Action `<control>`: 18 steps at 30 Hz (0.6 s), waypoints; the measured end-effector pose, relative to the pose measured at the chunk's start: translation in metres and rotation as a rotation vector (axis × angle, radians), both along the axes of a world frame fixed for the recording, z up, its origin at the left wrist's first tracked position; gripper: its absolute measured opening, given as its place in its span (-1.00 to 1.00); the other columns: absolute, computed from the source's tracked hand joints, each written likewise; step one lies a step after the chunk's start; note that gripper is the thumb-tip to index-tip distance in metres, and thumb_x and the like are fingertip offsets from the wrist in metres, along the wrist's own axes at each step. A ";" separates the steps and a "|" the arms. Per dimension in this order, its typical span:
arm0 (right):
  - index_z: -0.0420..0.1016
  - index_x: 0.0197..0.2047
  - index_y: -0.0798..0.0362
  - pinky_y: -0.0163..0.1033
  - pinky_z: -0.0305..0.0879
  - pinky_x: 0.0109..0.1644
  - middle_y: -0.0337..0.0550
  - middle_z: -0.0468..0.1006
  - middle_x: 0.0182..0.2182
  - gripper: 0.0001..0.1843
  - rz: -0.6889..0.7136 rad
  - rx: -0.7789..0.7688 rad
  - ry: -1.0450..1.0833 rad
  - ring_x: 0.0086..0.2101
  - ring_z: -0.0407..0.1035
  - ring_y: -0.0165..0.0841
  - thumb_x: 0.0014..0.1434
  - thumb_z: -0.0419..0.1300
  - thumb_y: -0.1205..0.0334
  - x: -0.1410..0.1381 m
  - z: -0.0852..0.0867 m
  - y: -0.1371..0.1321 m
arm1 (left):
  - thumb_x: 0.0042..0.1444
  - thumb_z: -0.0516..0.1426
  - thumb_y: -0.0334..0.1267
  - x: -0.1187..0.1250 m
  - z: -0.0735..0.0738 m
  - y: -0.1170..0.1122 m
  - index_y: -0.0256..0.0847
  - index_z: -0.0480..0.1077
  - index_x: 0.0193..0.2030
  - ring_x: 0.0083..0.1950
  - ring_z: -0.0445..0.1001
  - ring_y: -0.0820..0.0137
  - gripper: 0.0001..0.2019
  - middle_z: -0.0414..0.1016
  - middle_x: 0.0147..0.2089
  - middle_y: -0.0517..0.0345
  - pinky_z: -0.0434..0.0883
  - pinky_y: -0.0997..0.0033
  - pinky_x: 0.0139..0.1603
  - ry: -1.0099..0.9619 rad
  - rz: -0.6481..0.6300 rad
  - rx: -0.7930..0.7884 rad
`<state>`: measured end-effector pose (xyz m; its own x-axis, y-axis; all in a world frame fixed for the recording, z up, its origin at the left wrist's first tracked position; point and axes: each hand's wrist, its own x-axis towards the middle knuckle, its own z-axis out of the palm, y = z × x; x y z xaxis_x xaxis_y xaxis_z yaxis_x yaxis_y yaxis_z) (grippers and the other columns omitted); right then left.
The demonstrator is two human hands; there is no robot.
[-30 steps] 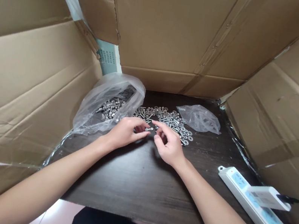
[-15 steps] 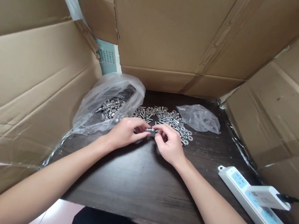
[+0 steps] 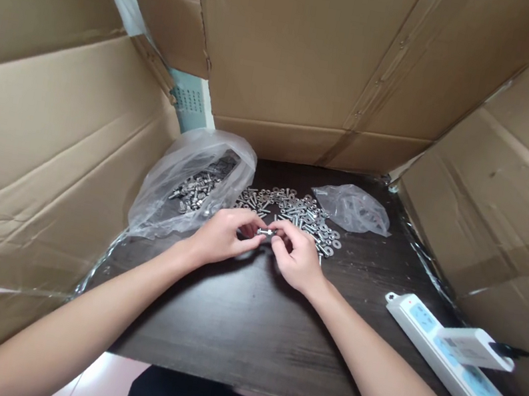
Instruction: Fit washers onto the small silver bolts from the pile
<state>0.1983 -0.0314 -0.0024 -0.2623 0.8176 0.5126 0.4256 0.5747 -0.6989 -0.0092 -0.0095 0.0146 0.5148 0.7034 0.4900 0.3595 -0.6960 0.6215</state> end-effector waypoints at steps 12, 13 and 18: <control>0.48 -0.20 0.04 -0.25 0.20 -0.39 -0.25 0.40 -0.47 -0.90 0.040 0.003 -0.019 -0.50 0.28 -0.35 0.26 0.14 0.27 -0.002 0.001 -0.003 | 0.17 0.20 -0.34 0.000 0.001 -0.001 -0.22 0.47 -0.23 -0.36 0.45 0.42 -0.96 0.48 -0.34 0.19 0.39 0.44 -0.29 0.046 -0.001 0.001; 0.48 -0.20 0.04 -0.25 0.20 -0.40 -0.25 0.40 -0.47 -0.90 0.041 -0.001 -0.022 -0.50 0.27 -0.36 0.27 0.15 0.26 -0.002 0.001 -0.003 | 0.17 0.20 -0.34 0.000 0.001 -0.001 -0.22 0.47 -0.23 -0.36 0.44 0.42 -0.96 0.48 -0.35 0.19 0.38 0.44 -0.30 0.048 -0.001 -0.001; 0.48 -0.21 0.05 -0.26 0.18 -0.40 -0.25 0.40 -0.48 -0.91 0.051 0.005 -0.027 -0.51 0.27 -0.37 0.29 0.16 0.25 -0.002 0.001 -0.003 | 0.16 0.21 -0.35 -0.001 0.001 -0.002 -0.22 0.46 -0.24 -0.36 0.44 0.43 -0.96 0.46 -0.35 0.20 0.37 0.45 -0.30 0.045 -0.006 -0.016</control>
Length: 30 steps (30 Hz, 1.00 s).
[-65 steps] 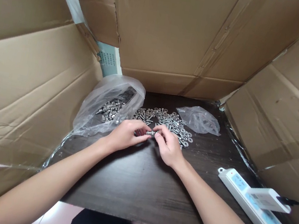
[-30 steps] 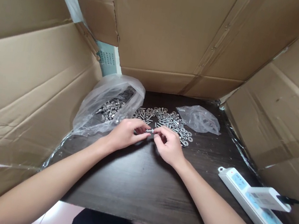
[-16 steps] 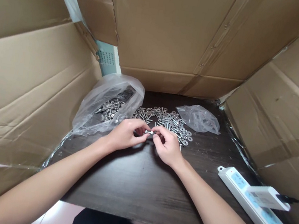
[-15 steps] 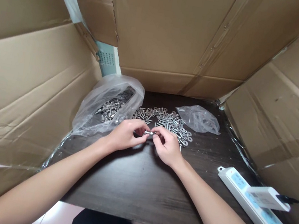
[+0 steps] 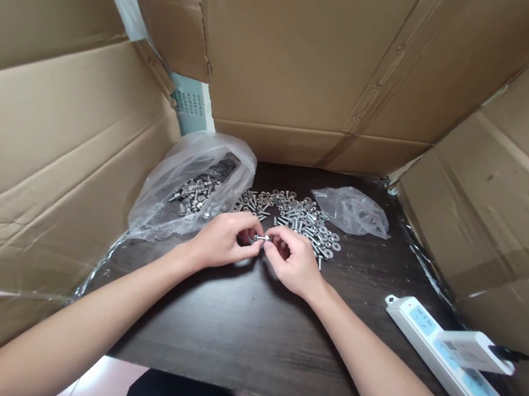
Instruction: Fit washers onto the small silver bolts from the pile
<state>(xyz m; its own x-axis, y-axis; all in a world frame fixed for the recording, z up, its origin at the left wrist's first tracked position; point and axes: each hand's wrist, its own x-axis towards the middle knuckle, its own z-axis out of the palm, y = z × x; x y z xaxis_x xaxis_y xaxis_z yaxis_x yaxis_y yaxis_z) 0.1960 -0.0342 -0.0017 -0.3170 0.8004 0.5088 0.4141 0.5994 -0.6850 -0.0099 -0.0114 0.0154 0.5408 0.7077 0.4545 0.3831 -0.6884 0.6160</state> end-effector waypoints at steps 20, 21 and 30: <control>0.39 -0.34 0.04 -0.24 0.14 -0.38 -0.25 0.40 -0.50 -0.81 -0.029 0.015 -0.031 -0.49 0.27 -0.36 0.34 0.09 0.24 0.001 0.001 -0.001 | 0.23 0.22 -0.30 0.001 0.001 -0.001 -0.22 0.51 -0.14 -0.31 0.49 0.41 -0.91 0.53 -0.29 0.17 0.42 0.43 -0.25 0.009 -0.021 0.012; 0.39 -0.34 0.04 -0.24 0.14 -0.38 -0.25 0.39 -0.50 -0.81 -0.039 0.019 -0.030 -0.50 0.27 -0.36 0.34 0.09 0.24 0.002 0.001 0.000 | 0.24 0.23 -0.29 0.001 0.001 -0.001 -0.22 0.51 -0.12 -0.31 0.50 0.41 -0.90 0.54 -0.28 0.16 0.43 0.44 -0.25 0.008 -0.024 0.007; 0.30 -0.44 0.02 -0.25 0.12 -0.36 -0.25 0.37 -0.54 -0.69 -0.063 0.016 -0.048 -0.50 0.27 -0.35 0.37 0.05 0.20 0.003 0.001 0.001 | 0.28 0.25 -0.28 0.000 0.002 -0.003 -0.19 0.52 -0.05 -0.33 0.52 0.45 -0.87 0.59 -0.25 0.21 0.42 0.49 -0.27 0.044 -0.032 0.010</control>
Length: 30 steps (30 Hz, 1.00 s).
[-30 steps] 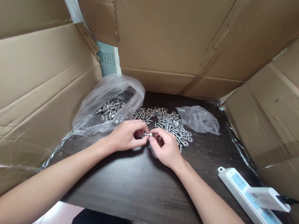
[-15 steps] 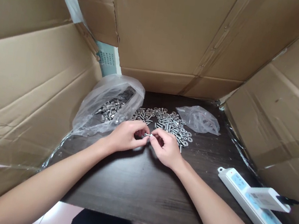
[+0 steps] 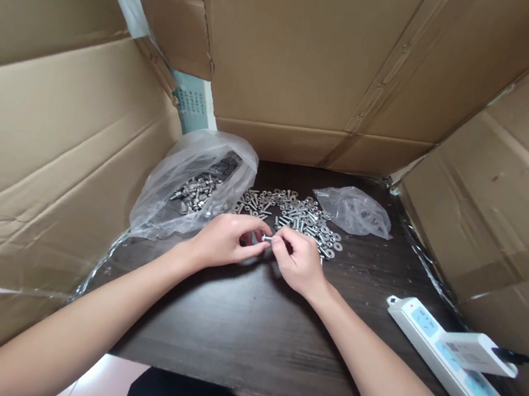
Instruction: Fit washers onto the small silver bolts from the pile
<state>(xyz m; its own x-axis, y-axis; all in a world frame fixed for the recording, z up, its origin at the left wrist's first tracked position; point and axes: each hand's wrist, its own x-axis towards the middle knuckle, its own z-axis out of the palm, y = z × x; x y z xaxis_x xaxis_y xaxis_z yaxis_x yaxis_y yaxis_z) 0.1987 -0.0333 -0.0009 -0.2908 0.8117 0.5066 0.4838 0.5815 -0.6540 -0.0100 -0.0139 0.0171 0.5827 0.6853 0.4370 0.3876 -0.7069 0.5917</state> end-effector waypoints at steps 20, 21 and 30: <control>0.41 -0.22 0.04 -0.24 0.19 -0.27 -0.21 0.47 -0.37 -0.82 0.091 0.009 0.066 -0.38 0.36 -0.32 0.40 0.02 0.30 0.002 0.004 -0.001 | 0.28 0.25 -0.31 -0.001 -0.002 0.003 -0.22 0.51 -0.11 -0.34 0.51 0.48 -0.92 0.55 -0.30 0.23 0.43 0.52 -0.25 -0.044 -0.015 -0.005; 0.41 -0.25 0.04 -0.24 0.19 -0.26 -0.20 0.47 -0.38 -0.80 0.100 0.010 0.063 -0.38 0.36 -0.32 0.40 0.01 0.30 0.002 0.003 0.000 | 0.28 0.24 -0.31 -0.001 -0.002 0.003 -0.22 0.51 -0.11 -0.35 0.51 0.48 -0.92 0.54 -0.31 0.23 0.43 0.53 -0.26 -0.045 -0.017 -0.005; 0.41 -0.30 0.05 -0.24 0.16 -0.31 -0.24 0.44 -0.44 -0.77 0.087 -0.028 0.030 -0.44 0.32 -0.35 0.39 0.03 0.26 0.003 0.001 0.000 | 0.26 0.24 -0.30 -0.001 0.000 0.002 -0.22 0.50 -0.16 -0.36 0.50 0.48 -0.94 0.54 -0.33 0.24 0.42 0.52 -0.27 -0.037 -0.016 -0.014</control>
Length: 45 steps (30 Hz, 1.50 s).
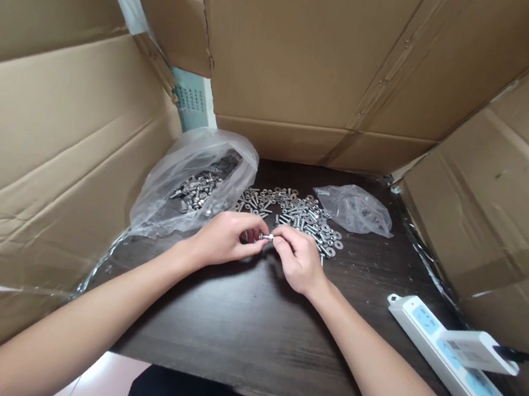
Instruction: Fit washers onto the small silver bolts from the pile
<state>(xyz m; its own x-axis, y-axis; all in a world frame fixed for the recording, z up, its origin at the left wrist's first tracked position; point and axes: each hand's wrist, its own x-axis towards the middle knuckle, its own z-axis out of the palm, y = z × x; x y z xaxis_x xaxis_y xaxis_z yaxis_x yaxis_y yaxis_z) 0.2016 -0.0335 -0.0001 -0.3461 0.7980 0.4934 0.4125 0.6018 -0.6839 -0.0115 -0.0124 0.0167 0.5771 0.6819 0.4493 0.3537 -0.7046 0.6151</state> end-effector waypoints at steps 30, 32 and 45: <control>0.40 -0.26 0.03 -0.23 0.21 -0.30 -0.21 0.44 -0.43 -0.82 0.009 -0.040 0.009 -0.43 0.33 -0.32 0.39 0.07 0.22 -0.003 0.000 0.000 | 0.29 0.22 -0.22 0.001 -0.001 0.001 -0.21 0.48 -0.15 -0.34 0.50 0.44 -0.89 0.54 -0.31 0.21 0.40 0.47 -0.27 0.039 0.016 -0.016; 0.38 -0.30 0.03 -0.23 0.19 -0.30 -0.21 0.43 -0.45 -0.76 0.010 -0.028 -0.002 -0.43 0.32 -0.32 0.42 0.04 0.22 -0.003 0.000 0.000 | 0.28 0.22 -0.23 0.001 -0.001 0.001 -0.21 0.48 -0.15 -0.35 0.50 0.44 -0.90 0.53 -0.32 0.22 0.40 0.47 -0.27 0.042 0.016 -0.018; 0.43 -0.22 0.04 -0.23 0.21 -0.30 -0.20 0.48 -0.41 -0.85 0.004 -0.032 0.017 -0.42 0.36 -0.32 0.39 0.08 0.23 -0.002 0.000 0.000 | 0.28 0.22 -0.24 0.000 0.000 0.002 -0.20 0.47 -0.15 -0.33 0.48 0.44 -0.91 0.52 -0.30 0.22 0.38 0.46 -0.27 0.063 0.025 0.002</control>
